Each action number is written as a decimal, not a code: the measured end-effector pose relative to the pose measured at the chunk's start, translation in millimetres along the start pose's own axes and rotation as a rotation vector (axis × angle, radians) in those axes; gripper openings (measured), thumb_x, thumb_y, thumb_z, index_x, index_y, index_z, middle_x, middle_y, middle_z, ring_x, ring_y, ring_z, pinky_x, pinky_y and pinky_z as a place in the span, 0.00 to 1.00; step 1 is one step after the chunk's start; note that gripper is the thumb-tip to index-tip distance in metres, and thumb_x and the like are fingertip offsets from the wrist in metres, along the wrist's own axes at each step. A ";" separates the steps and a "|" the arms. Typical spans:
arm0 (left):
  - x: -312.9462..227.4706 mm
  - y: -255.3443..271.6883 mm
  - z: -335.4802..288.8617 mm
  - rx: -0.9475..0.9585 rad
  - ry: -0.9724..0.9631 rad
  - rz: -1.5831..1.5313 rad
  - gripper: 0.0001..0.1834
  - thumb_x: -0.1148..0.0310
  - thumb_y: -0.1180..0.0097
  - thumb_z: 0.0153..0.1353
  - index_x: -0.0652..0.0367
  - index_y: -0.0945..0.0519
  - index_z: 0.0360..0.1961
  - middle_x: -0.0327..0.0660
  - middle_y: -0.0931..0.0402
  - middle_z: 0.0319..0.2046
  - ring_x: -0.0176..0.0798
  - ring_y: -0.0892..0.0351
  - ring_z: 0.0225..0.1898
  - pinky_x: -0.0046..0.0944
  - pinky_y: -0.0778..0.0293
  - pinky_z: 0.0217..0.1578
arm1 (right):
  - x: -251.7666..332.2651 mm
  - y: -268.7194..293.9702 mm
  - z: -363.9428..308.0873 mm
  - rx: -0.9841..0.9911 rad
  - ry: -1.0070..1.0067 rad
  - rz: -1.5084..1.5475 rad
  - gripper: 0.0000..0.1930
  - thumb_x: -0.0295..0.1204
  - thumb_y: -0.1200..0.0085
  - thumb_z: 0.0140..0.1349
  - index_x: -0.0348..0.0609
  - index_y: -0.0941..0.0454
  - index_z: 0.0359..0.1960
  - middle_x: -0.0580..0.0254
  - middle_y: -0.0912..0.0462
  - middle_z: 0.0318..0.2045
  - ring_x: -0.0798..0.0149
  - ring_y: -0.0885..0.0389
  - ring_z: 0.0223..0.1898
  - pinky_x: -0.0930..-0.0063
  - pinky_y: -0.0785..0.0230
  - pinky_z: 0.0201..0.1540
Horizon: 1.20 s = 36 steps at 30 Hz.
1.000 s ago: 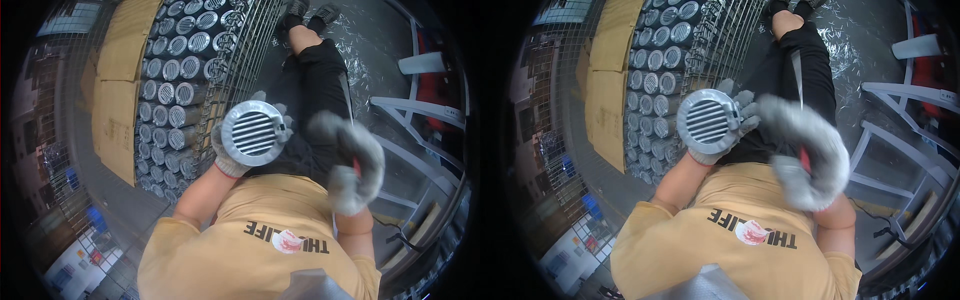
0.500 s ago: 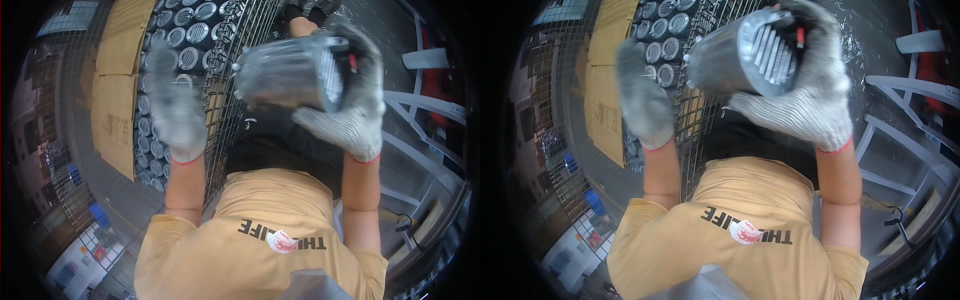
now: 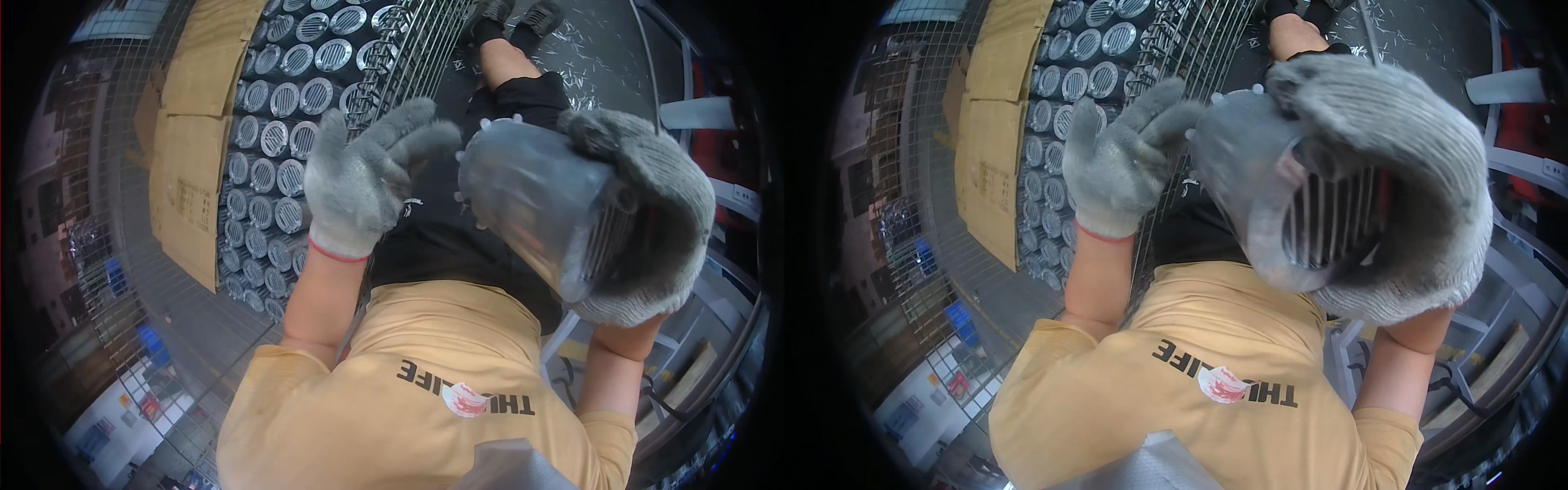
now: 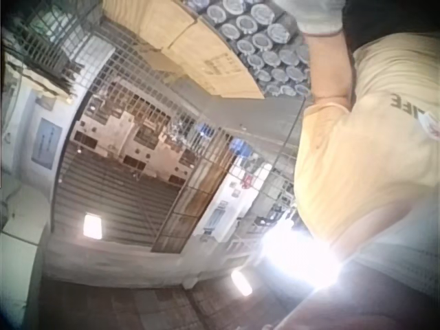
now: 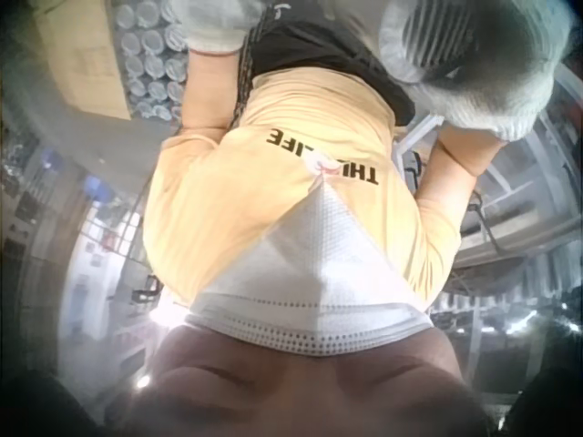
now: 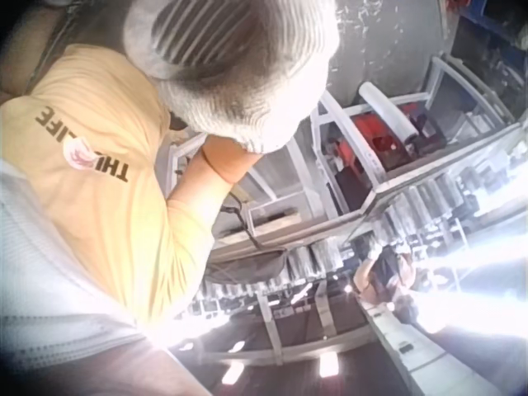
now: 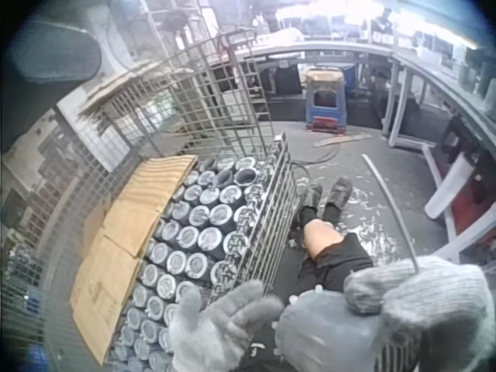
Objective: The recorder uses a small manual hook tool to deburr the internal grooves of cylindrical metal components in a factory setting.
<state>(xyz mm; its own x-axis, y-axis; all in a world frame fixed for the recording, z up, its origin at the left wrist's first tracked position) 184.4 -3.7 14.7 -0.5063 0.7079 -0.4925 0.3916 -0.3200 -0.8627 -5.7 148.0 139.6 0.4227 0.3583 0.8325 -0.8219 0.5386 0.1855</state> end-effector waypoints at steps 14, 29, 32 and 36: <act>18.8 -0.5 -4.0 0.161 0.233 -0.526 0.50 0.38 0.50 0.70 0.64 0.52 0.77 0.67 0.56 0.76 0.58 0.44 0.75 0.38 0.27 0.63 | -34.1 23.2 -41.5 -0.391 -0.388 0.214 0.62 0.45 0.16 0.29 0.32 0.37 0.69 0.46 0.25 0.61 0.48 0.24 0.62 0.57 0.33 0.68; 58.4 -25.6 -40.1 0.027 0.224 -0.256 0.39 0.44 0.50 0.69 0.65 0.36 0.69 0.55 0.30 0.64 0.53 0.29 0.66 0.55 0.28 0.66 | -39.9 -45.1 -30.2 0.495 0.239 0.609 0.37 0.26 0.27 0.52 0.25 0.31 0.62 0.35 0.25 0.60 0.37 0.23 0.60 0.48 0.32 0.64; 51.0 0.4 -40.3 0.051 0.194 -0.012 0.56 0.43 0.28 0.50 0.64 0.44 0.69 0.62 0.32 0.62 0.57 0.26 0.62 0.57 0.23 0.62 | -34.1 -11.9 -60.1 -0.065 -0.205 0.688 0.36 0.32 0.34 0.64 0.29 0.37 0.68 0.31 0.28 0.65 0.36 0.32 0.70 0.42 0.35 0.70; 48.7 15.0 -52.8 -0.010 0.117 -0.118 0.56 0.47 0.18 0.43 0.56 0.38 0.67 0.58 0.32 0.61 0.58 0.26 0.62 0.61 0.24 0.62 | -63.8 13.7 -107.0 -0.348 -0.578 0.684 0.16 0.20 0.55 0.75 0.30 0.31 0.62 0.36 0.17 0.47 0.45 0.13 0.46 0.54 0.16 0.50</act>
<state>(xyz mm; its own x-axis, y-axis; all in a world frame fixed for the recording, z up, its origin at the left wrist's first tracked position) 206.1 59.2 -16.2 -0.4567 0.8089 -0.3701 0.3421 -0.2244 -0.9125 -3.0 214.1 33.1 -0.4363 0.2979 0.8491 -0.6219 0.5822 -0.5238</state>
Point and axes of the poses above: each hand's wrist, its own z-axis towards the middle knuckle, its own y-axis out of the back of the hand, x = y × z, the point moved 6 cm from there along z, towards the middle knuckle
